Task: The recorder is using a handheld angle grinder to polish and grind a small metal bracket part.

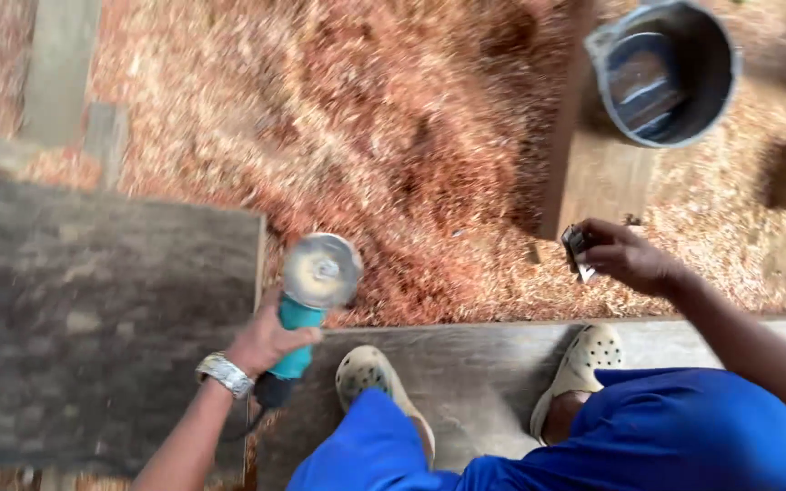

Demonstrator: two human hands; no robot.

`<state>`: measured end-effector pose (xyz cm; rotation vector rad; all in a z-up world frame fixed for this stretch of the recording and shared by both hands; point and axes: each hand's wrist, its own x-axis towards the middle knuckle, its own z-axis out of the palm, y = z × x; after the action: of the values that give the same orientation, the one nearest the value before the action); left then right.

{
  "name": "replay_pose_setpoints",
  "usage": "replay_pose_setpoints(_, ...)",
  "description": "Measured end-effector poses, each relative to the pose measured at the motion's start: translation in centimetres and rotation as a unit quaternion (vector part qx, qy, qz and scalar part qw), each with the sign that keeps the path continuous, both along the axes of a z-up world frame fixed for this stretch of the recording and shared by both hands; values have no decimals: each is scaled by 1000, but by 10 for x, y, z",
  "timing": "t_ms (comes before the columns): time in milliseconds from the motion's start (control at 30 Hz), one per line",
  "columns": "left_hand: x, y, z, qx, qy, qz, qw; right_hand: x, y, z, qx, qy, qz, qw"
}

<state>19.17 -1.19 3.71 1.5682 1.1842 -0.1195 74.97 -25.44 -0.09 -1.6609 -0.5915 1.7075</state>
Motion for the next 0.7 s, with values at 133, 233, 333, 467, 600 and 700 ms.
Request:
replay_pose_setpoints(133,97,-14,-10,13,-108,-141,984,-7,-44,-8,-4,-53,-254,966)
replay_pose_setpoints(233,165,-23,19,-24,-69,-191,979,41,-81,-74,37,-84,-369,925)
replay_pose_setpoints(333,207,-26,29,-51,-19,-220,974,76,-67,-63,18,-125,-421,898)
replay_pose_setpoints(467,237,-33,30,-26,-90,-232,968,127,-18,-59,29,-146,-455,878)
replay_pose_setpoints(600,264,-46,40,-131,-30,-94,987,163,26,-75,50,-161,-478,862)
replay_pose_setpoints(700,260,-58,24,-153,-2,-31,988,169,42,-82,20,-221,-441,869)
